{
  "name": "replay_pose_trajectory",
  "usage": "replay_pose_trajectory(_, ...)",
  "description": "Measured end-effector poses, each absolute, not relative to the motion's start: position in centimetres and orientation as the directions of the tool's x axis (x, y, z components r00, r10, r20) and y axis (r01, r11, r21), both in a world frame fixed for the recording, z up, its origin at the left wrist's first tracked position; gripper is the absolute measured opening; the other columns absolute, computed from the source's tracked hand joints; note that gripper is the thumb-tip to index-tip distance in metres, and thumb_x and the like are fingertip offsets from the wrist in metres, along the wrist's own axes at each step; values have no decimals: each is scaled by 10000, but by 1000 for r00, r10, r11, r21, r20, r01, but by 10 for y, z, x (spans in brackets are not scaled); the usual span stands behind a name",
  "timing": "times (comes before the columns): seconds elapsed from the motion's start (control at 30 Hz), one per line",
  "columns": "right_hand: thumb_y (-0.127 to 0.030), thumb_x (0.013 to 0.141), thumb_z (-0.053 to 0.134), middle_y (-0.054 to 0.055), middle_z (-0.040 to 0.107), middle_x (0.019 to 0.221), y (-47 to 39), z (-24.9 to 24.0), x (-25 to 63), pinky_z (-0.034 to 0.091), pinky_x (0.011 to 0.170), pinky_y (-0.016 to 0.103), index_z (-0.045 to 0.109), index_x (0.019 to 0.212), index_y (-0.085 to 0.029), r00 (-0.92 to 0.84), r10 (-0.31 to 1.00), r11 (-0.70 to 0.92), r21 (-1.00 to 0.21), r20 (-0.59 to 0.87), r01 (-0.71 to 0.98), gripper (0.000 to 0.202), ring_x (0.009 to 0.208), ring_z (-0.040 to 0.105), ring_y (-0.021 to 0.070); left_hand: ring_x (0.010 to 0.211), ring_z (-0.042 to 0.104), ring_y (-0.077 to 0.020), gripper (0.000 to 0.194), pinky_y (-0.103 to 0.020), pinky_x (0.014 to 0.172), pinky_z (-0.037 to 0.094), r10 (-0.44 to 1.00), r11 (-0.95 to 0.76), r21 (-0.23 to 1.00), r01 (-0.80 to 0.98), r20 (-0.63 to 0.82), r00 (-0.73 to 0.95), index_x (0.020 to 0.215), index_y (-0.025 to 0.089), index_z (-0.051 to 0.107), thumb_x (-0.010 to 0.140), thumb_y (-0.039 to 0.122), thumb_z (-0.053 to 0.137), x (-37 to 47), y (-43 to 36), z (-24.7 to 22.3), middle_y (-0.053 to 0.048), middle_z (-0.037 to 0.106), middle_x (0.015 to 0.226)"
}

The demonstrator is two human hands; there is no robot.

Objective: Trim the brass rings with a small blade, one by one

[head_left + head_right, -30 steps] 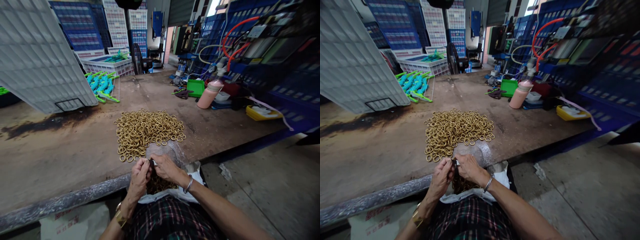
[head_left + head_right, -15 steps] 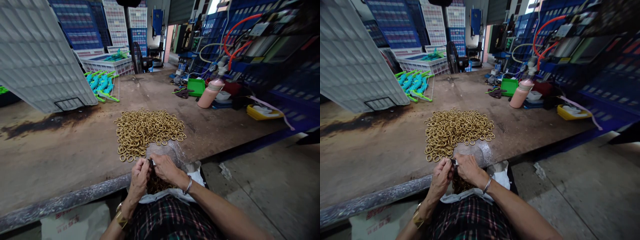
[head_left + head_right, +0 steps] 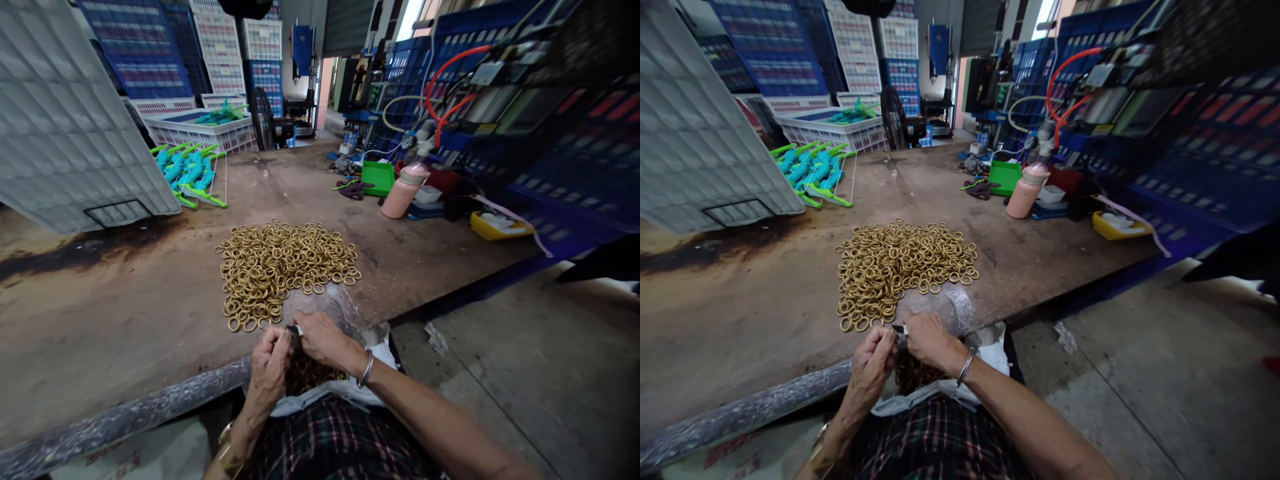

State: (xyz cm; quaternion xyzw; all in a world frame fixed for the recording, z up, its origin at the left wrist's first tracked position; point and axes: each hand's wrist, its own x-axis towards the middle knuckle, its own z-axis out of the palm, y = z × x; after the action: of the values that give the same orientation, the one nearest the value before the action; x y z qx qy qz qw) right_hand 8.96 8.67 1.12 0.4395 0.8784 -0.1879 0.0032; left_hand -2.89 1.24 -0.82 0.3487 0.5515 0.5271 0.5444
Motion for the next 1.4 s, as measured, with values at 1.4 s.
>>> replay_pose_trajectory(1.4,-184,735,437,-80,380,529,109,16,101,276,458,176,479,724,-191,-477,857,-28,-943,-193,332,44,475,355,66,284,277,-37,480,-150,302,206,919,243,933,-265,-309,-243,761,199,549,570,633,629,-25,60,-33,90,405,402)
